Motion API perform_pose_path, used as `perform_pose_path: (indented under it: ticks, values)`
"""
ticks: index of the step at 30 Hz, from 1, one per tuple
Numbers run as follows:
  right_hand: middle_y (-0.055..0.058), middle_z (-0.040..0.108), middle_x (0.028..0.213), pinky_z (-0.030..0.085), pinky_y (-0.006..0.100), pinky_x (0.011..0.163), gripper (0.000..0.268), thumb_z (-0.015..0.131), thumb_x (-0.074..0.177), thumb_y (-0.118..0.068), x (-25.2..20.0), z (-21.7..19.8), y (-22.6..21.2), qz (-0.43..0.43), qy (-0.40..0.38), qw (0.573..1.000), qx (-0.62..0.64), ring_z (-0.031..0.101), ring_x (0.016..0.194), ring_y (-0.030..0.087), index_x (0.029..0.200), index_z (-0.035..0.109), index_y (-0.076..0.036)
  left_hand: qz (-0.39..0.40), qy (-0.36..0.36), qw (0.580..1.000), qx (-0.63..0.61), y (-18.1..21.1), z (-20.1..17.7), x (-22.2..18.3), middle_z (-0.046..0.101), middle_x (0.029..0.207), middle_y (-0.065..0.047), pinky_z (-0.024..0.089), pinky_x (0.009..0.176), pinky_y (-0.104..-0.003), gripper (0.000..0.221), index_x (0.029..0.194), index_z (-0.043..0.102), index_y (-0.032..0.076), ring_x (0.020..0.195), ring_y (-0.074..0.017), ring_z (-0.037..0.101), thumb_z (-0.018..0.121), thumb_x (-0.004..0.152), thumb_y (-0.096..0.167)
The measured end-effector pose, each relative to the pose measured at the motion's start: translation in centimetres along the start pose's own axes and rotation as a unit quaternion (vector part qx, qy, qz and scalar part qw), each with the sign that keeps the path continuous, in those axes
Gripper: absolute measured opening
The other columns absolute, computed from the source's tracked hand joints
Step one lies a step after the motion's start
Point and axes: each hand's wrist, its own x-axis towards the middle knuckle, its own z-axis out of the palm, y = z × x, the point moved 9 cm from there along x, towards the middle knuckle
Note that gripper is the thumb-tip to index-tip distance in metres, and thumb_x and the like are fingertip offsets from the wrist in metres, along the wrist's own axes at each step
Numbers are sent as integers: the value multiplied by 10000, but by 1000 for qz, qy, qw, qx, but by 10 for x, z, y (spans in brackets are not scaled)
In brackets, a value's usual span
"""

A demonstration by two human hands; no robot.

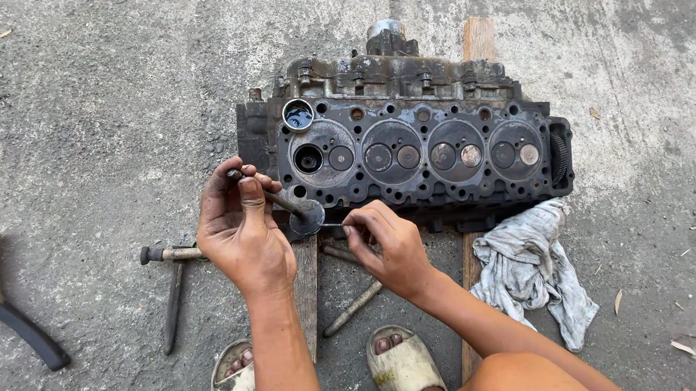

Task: Lap engine valves on a cylinder head using a manual lapping tool and compound

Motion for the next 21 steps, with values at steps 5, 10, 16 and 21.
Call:
perform_pose_path:
  ticks: [5,10,16,21]
  values:
    - [76,728,889,627,344,590,76,755,1049,-37,-4,4,-4,-3,-5,1000,-9,736,688,264,1110,755,-82,-1,-1,1000,-3,-1,-1,0,749,1070,-161,706,829,-376,182,1293,737,-15,903,-202,725,739,1113,11]
    - [85,729,890,622,361,587,71,758,1045,-43,-4,3,2,-3,-8,1000,-9,733,685,275,1105,756,-82,1,-1,1000,-1,-1,0,1,751,1070,-160,703,830,-379,172,1282,744,-14,906,-201,726,739,1111,4]
    - [92,728,883,615,348,589,70,759,1044,-36,-3,-4,7,8,5,1000,-14,723,677,275,1100,760,-78,-4,-5,1000,-7,-3,3,-1,752,1076,-163,709,837,-380,171,1280,743,-13,910,-203,730,738,1110,-4]
    - [71,746,903,621,368,612,74,774,1039,-63,-8,-10,20,7,2,999,-37,742,707,276,1106,775,-93,-7,-14,1000,-7,0,4,-2,752,1076,-167,715,848,-391,182,1296,736,-22,914,-210,736,729,1115,-8]
